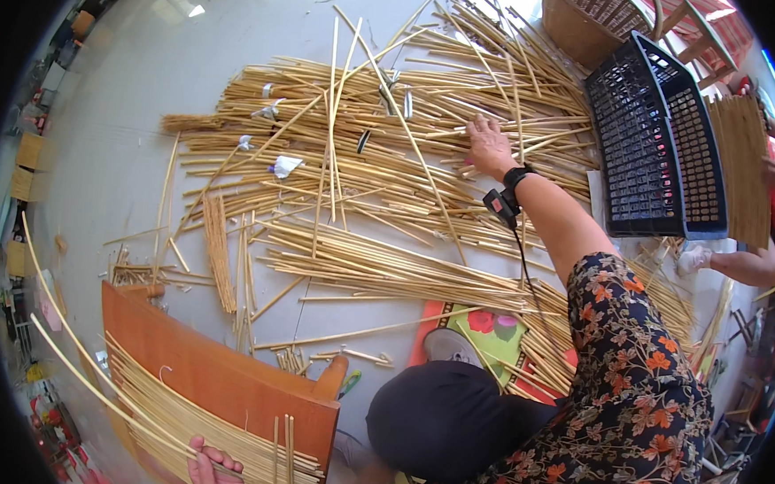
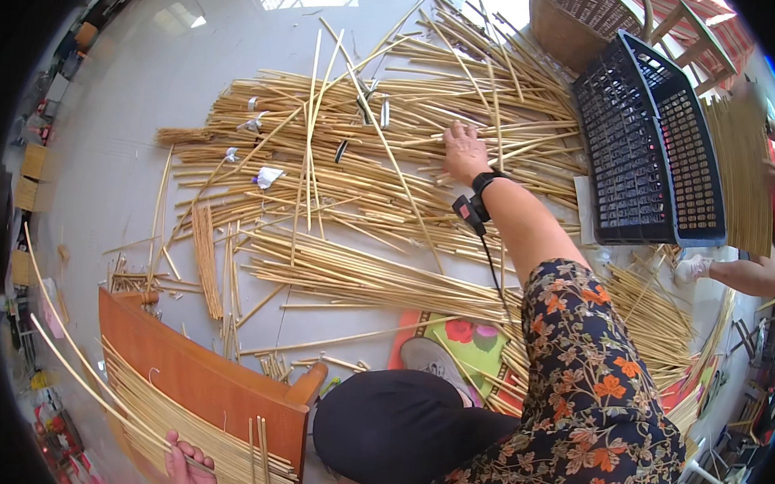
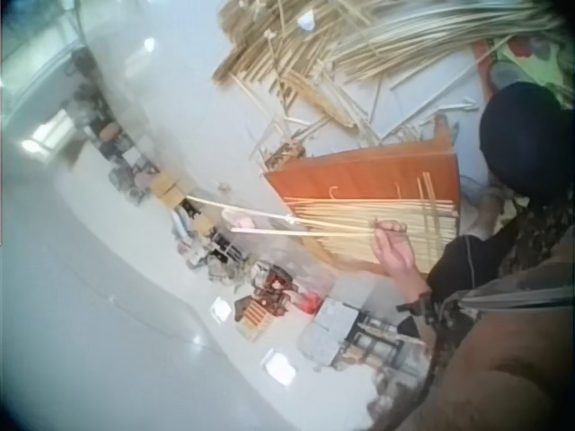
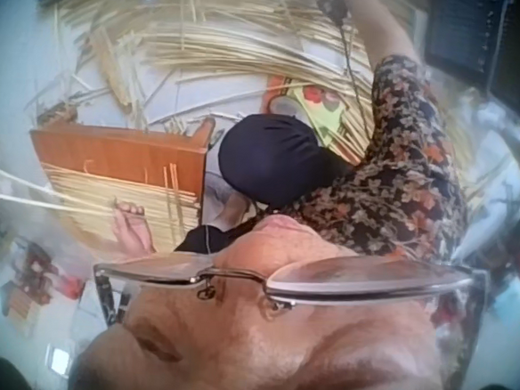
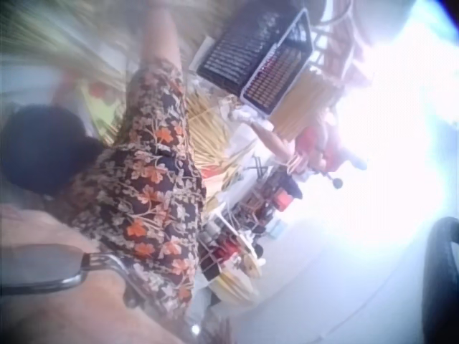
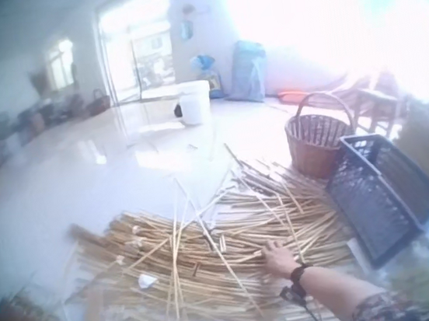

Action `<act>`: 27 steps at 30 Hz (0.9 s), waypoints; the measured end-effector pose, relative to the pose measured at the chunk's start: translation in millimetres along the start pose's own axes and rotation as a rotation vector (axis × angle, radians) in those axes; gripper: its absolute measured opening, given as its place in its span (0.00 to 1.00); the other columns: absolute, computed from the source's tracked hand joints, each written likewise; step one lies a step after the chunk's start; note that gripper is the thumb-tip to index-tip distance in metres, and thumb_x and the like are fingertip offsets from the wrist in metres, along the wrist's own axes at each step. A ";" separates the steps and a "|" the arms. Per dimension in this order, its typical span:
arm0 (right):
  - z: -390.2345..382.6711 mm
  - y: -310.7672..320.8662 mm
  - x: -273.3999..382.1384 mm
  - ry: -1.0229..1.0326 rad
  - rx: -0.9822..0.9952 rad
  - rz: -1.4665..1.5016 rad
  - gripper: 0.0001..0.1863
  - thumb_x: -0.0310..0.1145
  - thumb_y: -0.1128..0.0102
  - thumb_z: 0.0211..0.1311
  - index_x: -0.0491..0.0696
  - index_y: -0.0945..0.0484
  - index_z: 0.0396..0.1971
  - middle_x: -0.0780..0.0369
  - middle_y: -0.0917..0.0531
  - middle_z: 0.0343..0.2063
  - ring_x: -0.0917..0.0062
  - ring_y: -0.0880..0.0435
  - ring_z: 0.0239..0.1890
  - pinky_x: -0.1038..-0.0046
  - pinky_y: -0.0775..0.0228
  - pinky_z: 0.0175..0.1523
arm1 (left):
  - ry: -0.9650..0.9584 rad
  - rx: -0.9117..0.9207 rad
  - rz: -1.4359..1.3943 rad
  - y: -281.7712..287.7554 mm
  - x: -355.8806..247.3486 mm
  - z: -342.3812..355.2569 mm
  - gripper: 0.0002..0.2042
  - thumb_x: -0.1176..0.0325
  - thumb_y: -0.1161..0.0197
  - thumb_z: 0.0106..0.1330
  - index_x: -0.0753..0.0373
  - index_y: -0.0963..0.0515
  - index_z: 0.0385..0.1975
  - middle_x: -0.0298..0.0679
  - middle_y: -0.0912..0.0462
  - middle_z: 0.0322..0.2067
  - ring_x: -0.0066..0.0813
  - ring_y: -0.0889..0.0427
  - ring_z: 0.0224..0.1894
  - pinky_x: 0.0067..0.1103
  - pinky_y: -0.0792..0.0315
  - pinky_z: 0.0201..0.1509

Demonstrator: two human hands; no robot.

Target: The person weaves thin bamboo strips into a flat mat on a wooden board. They repeatedly pick up strips from the floor, align them, and interlace them into the existing weave. Another person is visible in the background working on a similar task.

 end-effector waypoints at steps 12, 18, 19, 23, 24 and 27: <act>-28.7 -6.2 91.4 0.412 0.077 0.244 0.09 0.26 0.44 0.57 0.46 0.18 0.37 0.58 0.17 0.42 0.61 0.20 0.49 0.57 0.28 0.53 | -0.044 0.031 -0.024 13.4 3.1 0.4 0.17 0.64 0.42 0.75 0.62 0.28 0.60 0.35 0.22 0.37 0.27 0.26 0.37 0.27 0.29 0.41; -0.3 11.1 85.0 0.317 -0.088 -0.088 0.07 0.29 0.42 0.58 0.51 0.15 0.32 0.62 0.17 0.41 0.66 0.23 0.53 0.65 0.34 0.56 | -0.061 0.039 -0.032 23.3 4.5 -1.4 0.18 0.64 0.43 0.76 0.63 0.29 0.61 0.36 0.22 0.37 0.28 0.25 0.37 0.28 0.28 0.41; 1.2 17.7 87.9 0.364 -0.110 -0.077 0.07 0.29 0.43 0.59 0.51 0.15 0.31 0.62 0.17 0.41 0.66 0.23 0.54 0.66 0.34 0.56 | -0.060 0.039 -0.035 22.5 3.5 -2.1 0.18 0.64 0.44 0.76 0.62 0.29 0.61 0.36 0.22 0.37 0.28 0.25 0.37 0.28 0.28 0.41; 1.1 -8.0 97.6 0.286 0.202 -0.055 0.08 0.29 0.40 0.58 0.48 0.15 0.36 0.56 0.16 0.45 0.60 0.18 0.51 0.60 0.24 0.52 | -0.037 0.035 -0.061 11.9 -3.9 -3.4 0.18 0.64 0.44 0.76 0.62 0.30 0.61 0.36 0.22 0.37 0.28 0.25 0.37 0.28 0.28 0.42; -6.4 -15.0 97.4 0.177 0.085 0.053 0.10 0.28 0.40 0.58 0.45 0.16 0.39 0.53 0.15 0.43 0.56 0.16 0.49 0.57 0.21 0.49 | -0.039 0.051 -0.060 9.7 -5.9 -4.3 0.18 0.64 0.44 0.76 0.62 0.30 0.61 0.36 0.22 0.37 0.28 0.25 0.37 0.28 0.28 0.42; -8.3 -19.8 96.6 0.094 0.162 0.071 0.11 0.28 0.39 0.58 0.45 0.16 0.41 0.52 0.15 0.41 0.57 0.15 0.49 0.59 0.21 0.50 | -0.047 0.062 -0.060 11.6 -7.7 -10.5 0.17 0.64 0.44 0.76 0.61 0.29 0.61 0.36 0.22 0.36 0.28 0.25 0.37 0.28 0.28 0.42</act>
Point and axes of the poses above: each hand's wrist, its own z-axis towards the middle knuckle, its own y-axis out of the back of the hand, x = y × z, the point moved 1 cm from there along z, towards the middle knuckle
